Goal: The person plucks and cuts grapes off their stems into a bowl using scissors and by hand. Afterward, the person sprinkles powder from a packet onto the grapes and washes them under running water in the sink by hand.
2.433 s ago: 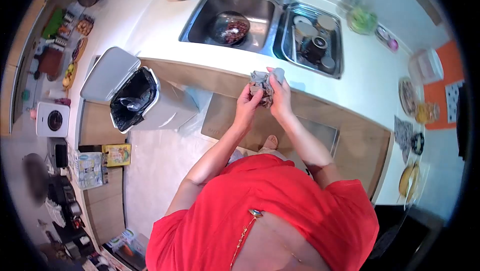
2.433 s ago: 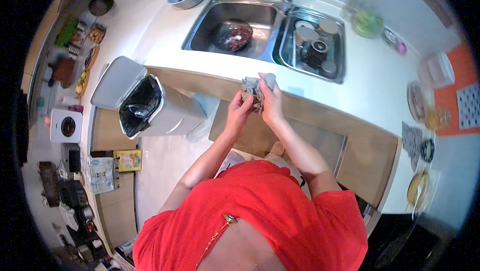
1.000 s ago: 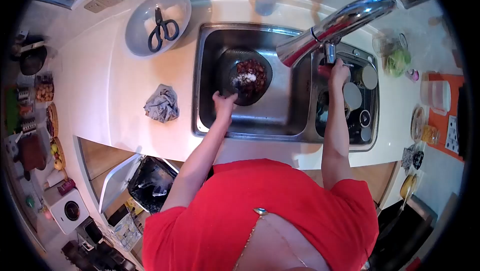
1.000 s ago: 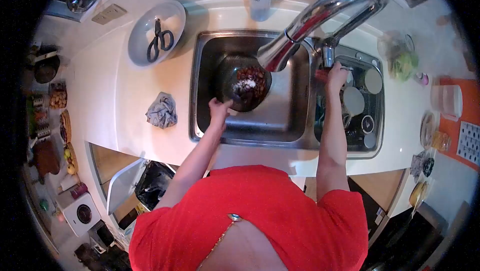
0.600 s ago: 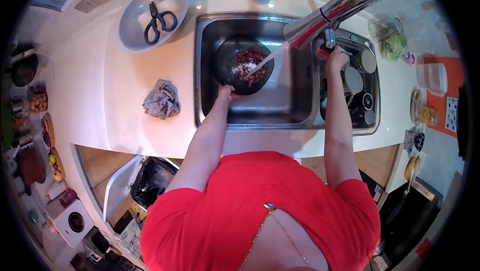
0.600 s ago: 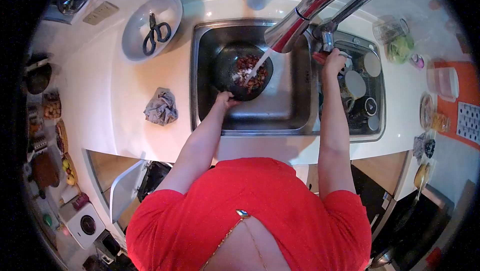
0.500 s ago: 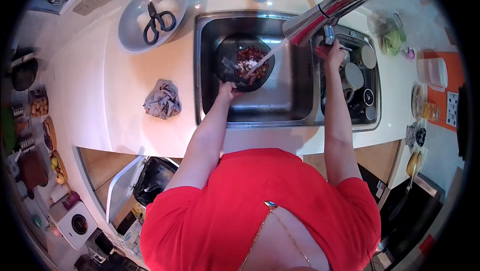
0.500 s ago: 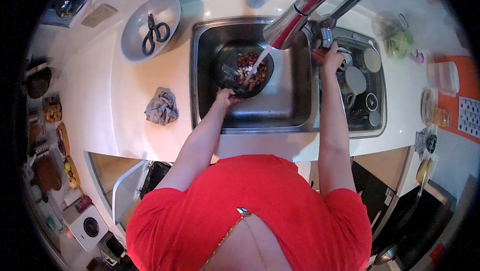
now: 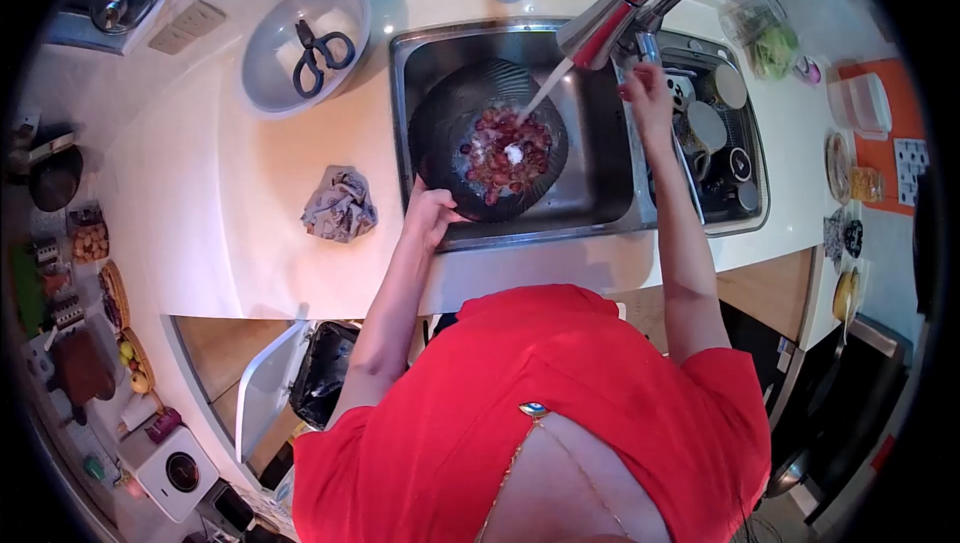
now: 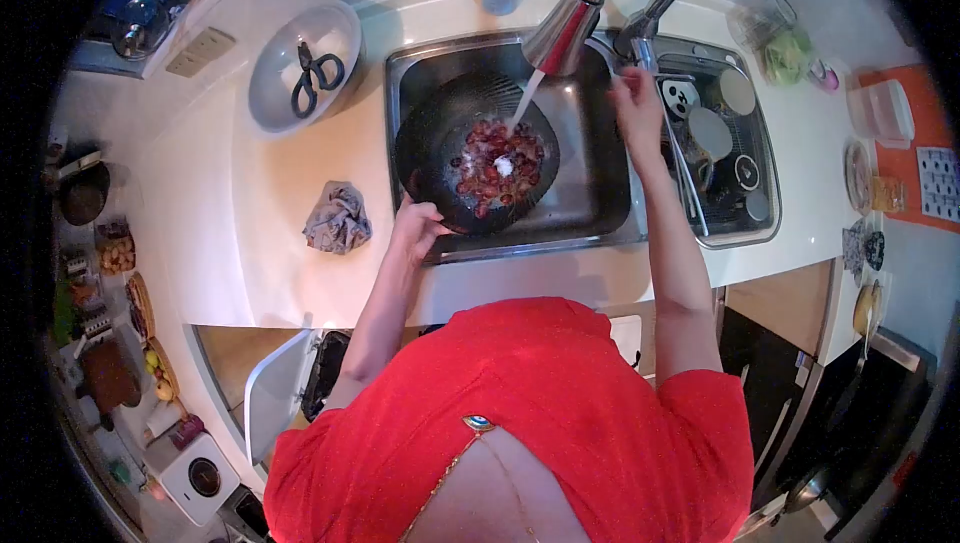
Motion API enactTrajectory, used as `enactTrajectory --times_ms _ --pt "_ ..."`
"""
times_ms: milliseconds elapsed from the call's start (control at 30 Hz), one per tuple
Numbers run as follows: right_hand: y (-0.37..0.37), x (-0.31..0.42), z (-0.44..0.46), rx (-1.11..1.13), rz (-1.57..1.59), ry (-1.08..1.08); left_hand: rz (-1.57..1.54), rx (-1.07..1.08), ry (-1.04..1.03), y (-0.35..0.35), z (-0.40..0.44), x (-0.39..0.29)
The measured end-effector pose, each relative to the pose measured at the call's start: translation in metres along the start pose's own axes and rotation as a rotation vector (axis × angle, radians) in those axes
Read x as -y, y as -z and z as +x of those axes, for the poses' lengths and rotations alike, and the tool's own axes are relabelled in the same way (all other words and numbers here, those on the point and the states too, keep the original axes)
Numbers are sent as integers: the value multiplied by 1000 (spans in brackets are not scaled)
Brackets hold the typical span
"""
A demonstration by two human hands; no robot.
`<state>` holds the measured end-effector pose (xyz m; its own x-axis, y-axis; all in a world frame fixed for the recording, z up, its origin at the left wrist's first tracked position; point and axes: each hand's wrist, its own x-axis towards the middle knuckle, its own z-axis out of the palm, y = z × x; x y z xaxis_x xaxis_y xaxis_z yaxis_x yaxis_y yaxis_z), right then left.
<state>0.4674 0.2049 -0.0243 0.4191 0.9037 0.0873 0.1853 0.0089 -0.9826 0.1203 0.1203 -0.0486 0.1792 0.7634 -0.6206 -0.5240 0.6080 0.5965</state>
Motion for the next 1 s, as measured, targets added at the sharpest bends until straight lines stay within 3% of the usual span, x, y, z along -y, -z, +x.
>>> enactTrajectory --times_ms 100,200,300,433,533,600,700,867,1000 --pt "-12 -1 -3 82 -107 93 -39 -35 -49 -1 4 7" --pt "1 -10 18 -247 213 -110 -77 40 -128 6 23 28" --pt "20 -2 46 -425 202 -233 -26 43 -193 5 35 36" --pt "39 -14 79 -487 131 -255 -112 -37 -178 -5 37 38" --pt "44 -20 80 -467 297 -345 -146 -54 -180 -4 40 38" --pt "39 -20 72 -616 344 -427 -72 -100 -166 -4 40 34" --pt "36 -36 63 -715 357 -352 -9 -85 -191 4 51 38" --pt "50 -44 75 -636 241 -174 -54 -92 -190 5 53 43" --pt "53 -43 71 -574 248 -176 -26 -71 -163 7 57 42"
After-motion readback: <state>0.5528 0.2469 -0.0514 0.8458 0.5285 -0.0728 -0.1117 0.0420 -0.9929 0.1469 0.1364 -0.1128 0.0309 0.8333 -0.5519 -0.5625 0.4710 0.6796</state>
